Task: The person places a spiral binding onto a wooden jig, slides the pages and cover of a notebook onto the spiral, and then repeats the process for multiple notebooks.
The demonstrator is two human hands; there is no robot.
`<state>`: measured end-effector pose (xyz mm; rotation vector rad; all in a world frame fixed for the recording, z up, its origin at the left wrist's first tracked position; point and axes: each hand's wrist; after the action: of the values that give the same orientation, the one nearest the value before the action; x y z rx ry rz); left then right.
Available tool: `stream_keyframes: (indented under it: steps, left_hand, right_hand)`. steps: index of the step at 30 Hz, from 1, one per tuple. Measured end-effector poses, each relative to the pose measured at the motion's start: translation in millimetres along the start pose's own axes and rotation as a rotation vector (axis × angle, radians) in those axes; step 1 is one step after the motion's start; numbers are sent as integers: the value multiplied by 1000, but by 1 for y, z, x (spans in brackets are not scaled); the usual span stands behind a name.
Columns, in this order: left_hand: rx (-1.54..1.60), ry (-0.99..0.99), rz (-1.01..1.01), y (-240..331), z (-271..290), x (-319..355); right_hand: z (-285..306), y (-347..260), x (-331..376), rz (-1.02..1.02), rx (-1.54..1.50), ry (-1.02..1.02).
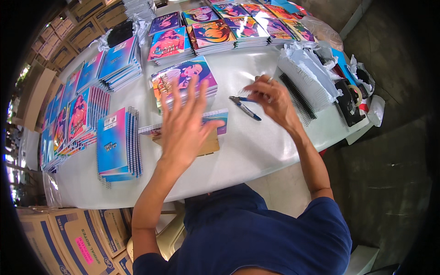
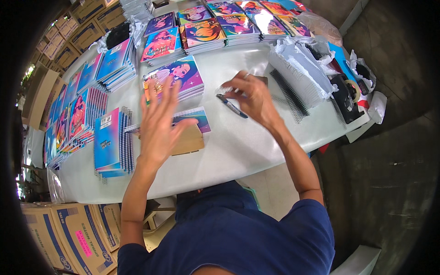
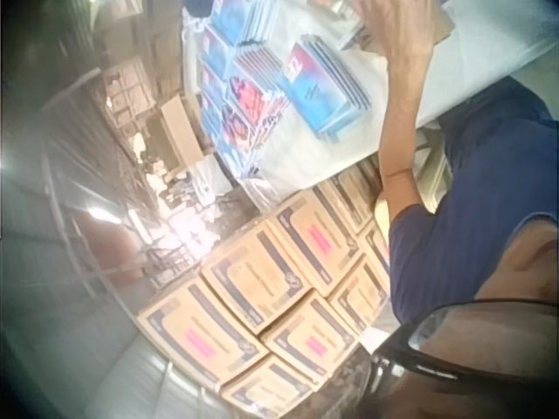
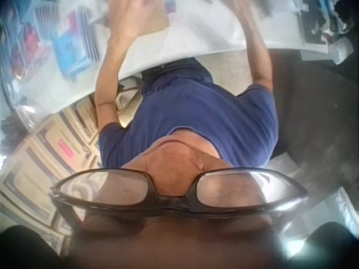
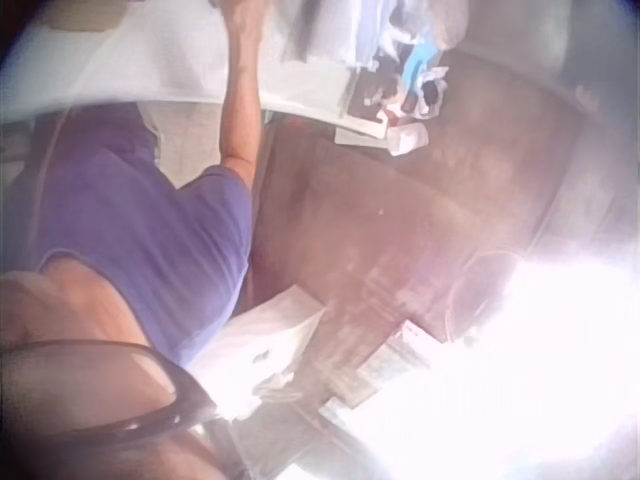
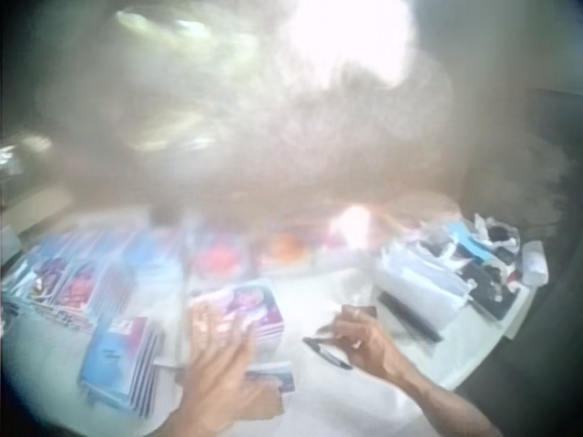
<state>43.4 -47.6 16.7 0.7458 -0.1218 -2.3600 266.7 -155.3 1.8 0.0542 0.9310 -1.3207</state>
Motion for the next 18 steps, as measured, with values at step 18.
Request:
stream_keyframes:
  steps: [18]
  left_hand:
    - [122, -193, -69, 7, -26, -5]
  right_hand:
    - [-6, -32, -3, 81, -147, -232]
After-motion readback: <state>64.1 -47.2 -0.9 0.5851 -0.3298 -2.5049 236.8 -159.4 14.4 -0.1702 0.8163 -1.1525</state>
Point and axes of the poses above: each hand's wrist, its own x-axis away from the middle knuckle, its own z-axis out of the back of the hand, y = z × x, and after that the axes turned 14 degrees about z, right-handed
